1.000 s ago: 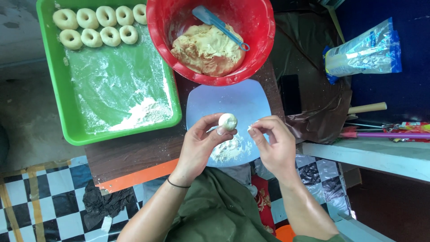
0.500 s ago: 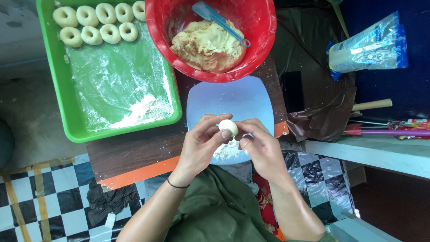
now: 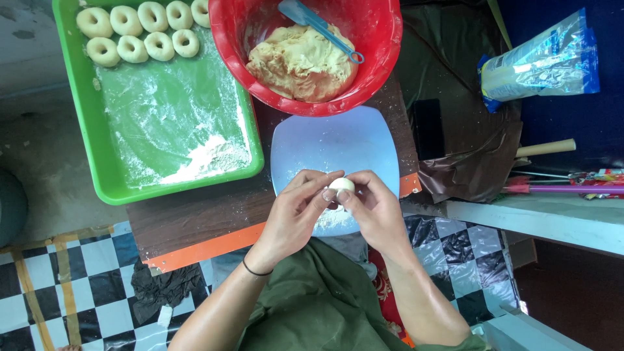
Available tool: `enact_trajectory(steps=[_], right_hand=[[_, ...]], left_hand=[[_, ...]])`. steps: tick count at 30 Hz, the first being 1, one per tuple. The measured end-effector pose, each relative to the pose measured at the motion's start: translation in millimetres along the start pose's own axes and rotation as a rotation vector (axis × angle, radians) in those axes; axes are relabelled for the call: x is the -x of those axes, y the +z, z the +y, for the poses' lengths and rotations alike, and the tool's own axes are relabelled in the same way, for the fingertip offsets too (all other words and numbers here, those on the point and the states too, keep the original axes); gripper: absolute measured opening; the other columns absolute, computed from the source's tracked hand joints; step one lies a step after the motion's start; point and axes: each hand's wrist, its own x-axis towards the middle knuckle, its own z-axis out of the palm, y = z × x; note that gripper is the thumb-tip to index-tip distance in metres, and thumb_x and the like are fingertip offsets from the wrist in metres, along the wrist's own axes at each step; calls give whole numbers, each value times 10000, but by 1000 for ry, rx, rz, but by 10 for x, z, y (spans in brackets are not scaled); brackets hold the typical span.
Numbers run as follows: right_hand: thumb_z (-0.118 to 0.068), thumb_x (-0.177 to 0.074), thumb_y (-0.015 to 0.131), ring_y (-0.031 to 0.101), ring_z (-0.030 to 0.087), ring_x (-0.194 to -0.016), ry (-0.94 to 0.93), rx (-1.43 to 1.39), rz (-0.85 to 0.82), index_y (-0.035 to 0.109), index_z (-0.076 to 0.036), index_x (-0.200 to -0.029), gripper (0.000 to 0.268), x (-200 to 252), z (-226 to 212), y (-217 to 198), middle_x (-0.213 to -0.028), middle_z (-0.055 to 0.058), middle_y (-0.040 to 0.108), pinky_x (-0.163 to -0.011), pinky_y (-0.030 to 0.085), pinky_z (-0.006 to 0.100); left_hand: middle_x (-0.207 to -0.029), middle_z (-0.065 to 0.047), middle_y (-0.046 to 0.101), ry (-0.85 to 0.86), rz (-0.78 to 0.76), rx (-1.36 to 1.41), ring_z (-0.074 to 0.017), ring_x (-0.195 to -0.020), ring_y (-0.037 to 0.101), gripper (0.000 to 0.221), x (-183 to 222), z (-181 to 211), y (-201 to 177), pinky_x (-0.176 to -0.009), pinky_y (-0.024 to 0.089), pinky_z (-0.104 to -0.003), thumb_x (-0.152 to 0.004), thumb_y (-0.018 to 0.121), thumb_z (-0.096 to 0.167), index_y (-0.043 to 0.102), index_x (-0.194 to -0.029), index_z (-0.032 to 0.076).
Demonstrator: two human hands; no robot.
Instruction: Shaping pieces of dough into ring-shaped donuts and placing them on a tray.
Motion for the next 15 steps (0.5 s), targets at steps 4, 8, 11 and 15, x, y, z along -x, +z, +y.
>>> enact_trajectory(steps=[4, 8, 11, 15], right_hand=[[-108, -965, 719, 608, 160, -913, -53, 42, 6, 674, 41, -1102, 207, -41, -49, -8, -998, 104, 635, -778, 562, 319], [-116, -958, 726, 606, 161, -941, -46, 52, -16, 672, 24, -1113, 216, -40, -45, -31, -1021, 89, 621, -780, 549, 308], [-116, -931, 767, 620, 170, -931, -82, 123, -25, 673, 20, -1103, 238, -49, -34, -49, -1012, 90, 623, -766, 553, 318], [-114, -947, 749, 606, 162, -912, -108, 132, -12, 681, 20, -1077, 199, -63, 26, -82, -987, 92, 615, -763, 549, 325]], left_hand=[[-1094, -191, 616, -12, -9, 7, -308, -944, 740, 366, -20, 9, 1, -838, 636, -479, -1031, 583, 130, 634, -1367, -6], [-1096, -211, 624, -16, 6, -40, -351, -946, 756, 357, -45, 51, 8, -839, 641, -498, -1012, 612, 115, 643, -1338, -29], [-1078, -203, 622, -15, -2, -54, -324, -938, 751, 345, -20, -5, -3, -838, 642, -503, -1027, 584, 110, 644, -1338, -27], [-1089, -207, 631, -3, 11, 0, -340, -953, 747, 339, -14, -30, 43, -845, 641, -512, -1041, 560, 115, 647, -1339, -22]])
